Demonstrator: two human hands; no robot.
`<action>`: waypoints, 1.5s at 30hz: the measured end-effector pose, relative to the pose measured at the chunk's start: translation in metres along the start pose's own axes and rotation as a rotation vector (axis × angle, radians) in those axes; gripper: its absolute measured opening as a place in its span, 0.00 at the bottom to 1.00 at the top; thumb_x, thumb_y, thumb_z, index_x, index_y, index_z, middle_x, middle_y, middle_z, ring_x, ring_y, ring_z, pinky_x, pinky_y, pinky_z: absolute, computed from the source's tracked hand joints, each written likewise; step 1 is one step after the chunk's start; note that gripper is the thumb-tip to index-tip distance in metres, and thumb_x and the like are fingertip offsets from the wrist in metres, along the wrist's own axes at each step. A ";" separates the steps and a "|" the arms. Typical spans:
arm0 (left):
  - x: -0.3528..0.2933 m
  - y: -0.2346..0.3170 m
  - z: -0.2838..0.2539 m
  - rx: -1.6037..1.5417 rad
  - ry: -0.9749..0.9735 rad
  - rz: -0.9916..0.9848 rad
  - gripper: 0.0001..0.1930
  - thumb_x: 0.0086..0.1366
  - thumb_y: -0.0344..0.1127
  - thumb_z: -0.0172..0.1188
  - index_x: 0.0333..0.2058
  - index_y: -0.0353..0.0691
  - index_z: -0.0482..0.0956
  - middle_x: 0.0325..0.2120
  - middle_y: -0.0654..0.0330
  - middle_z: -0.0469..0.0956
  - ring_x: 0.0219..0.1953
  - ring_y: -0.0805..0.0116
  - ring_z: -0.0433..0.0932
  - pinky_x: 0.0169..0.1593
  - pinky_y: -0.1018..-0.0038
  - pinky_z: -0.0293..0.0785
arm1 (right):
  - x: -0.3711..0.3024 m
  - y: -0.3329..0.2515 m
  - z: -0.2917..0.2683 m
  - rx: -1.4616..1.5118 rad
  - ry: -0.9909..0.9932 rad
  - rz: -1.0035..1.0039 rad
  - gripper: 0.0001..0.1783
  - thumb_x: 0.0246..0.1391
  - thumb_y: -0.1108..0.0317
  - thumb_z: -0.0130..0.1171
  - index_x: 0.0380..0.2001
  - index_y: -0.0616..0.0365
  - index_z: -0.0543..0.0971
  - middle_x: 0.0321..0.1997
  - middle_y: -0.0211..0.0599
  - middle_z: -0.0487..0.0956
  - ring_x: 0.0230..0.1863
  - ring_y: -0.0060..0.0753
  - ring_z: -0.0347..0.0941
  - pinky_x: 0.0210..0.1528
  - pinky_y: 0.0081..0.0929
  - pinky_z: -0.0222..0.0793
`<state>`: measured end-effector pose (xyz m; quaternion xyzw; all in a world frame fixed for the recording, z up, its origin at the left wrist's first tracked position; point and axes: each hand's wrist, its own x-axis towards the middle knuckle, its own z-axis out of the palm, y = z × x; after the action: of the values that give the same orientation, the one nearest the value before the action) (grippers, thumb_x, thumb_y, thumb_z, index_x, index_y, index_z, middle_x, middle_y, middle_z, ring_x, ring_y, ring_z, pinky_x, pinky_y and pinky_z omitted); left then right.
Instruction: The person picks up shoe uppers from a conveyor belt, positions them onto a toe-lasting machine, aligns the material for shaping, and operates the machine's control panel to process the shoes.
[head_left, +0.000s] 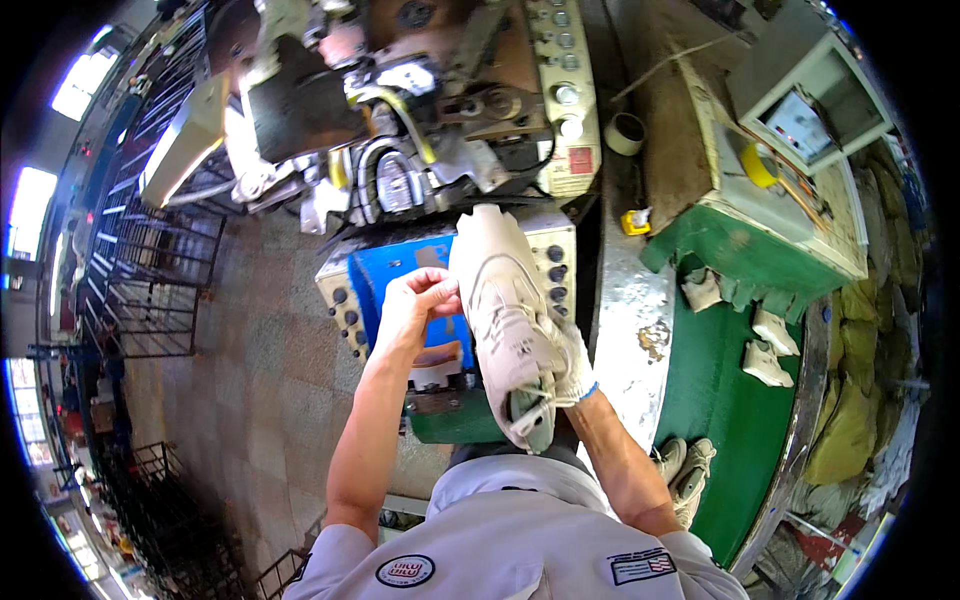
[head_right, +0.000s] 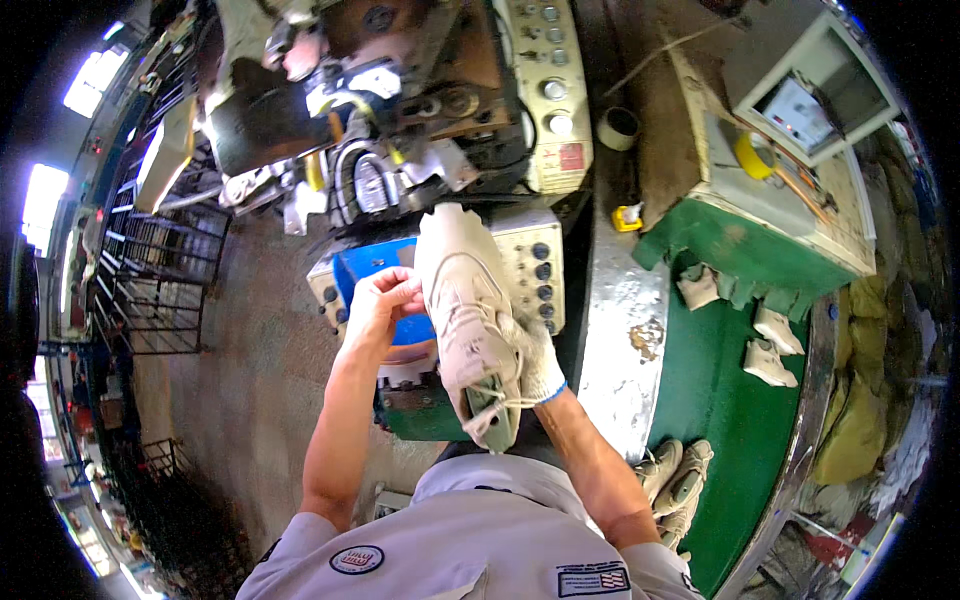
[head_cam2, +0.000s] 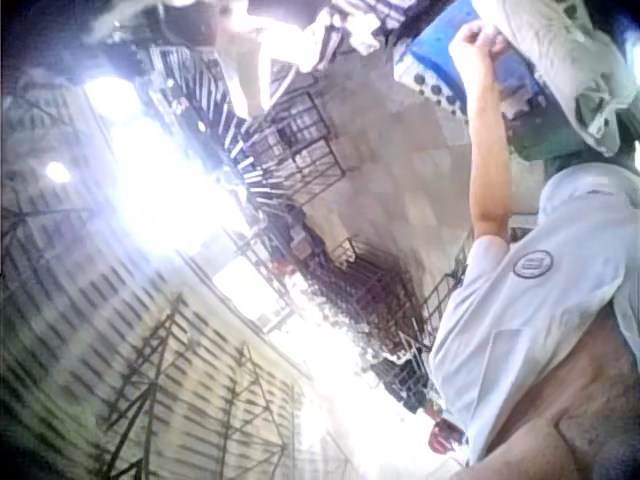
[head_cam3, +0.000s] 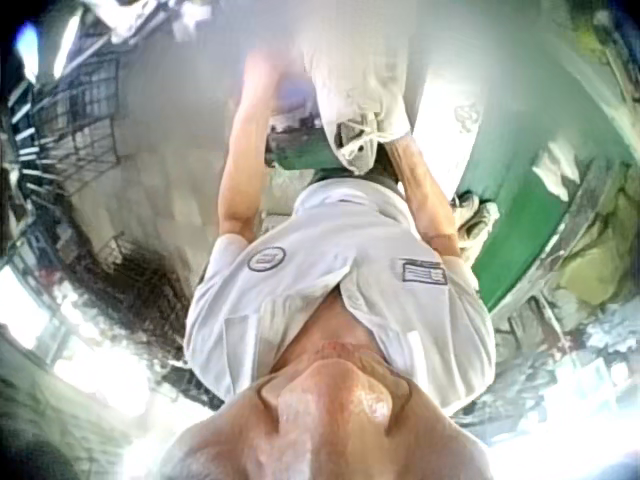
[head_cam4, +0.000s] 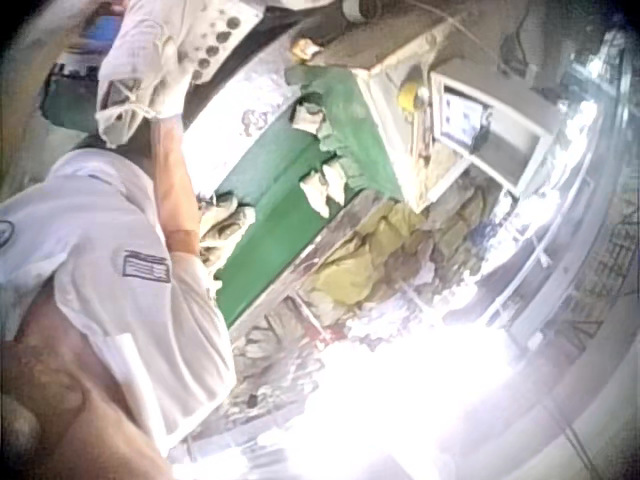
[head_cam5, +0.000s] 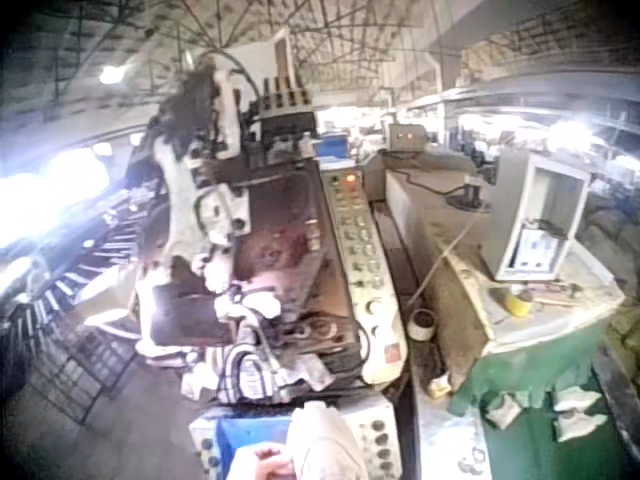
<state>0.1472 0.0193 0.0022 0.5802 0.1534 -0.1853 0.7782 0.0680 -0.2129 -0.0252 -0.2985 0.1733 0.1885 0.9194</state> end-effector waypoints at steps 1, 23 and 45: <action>0.001 0.003 -0.015 0.027 0.059 0.050 0.05 0.64 0.26 0.68 0.37 0.34 0.82 0.31 0.61 0.83 0.30 0.72 0.83 0.38 0.76 0.83 | 0.012 0.009 0.014 -0.101 -0.008 -0.067 0.28 0.65 0.62 0.62 0.62 0.69 0.72 0.53 0.41 0.81 0.49 0.32 0.79 0.52 0.30 0.78; 0.035 -0.001 -0.081 -0.425 0.095 -0.046 0.21 0.73 0.45 0.56 0.55 0.35 0.78 0.43 0.56 0.83 0.45 0.68 0.83 0.49 0.68 0.81 | 0.172 0.068 0.110 -0.298 0.038 -0.268 0.27 0.66 0.56 0.62 0.58 0.66 0.78 0.52 0.38 0.82 0.48 0.26 0.78 0.51 0.24 0.74; 0.072 -0.067 -0.100 -0.253 -0.035 0.356 0.21 0.64 0.34 0.57 0.54 0.28 0.78 0.46 0.54 0.83 0.47 0.64 0.83 0.54 0.68 0.80 | 0.169 0.077 0.103 -0.723 0.087 -0.545 0.24 0.69 0.56 0.57 0.50 0.70 0.81 0.41 0.37 0.84 0.38 0.21 0.77 0.38 0.23 0.75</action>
<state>0.1778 0.0905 -0.1151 0.4925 0.0570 -0.0343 0.8678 0.2014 -0.0510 -0.0567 -0.6428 0.0498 -0.0245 0.7640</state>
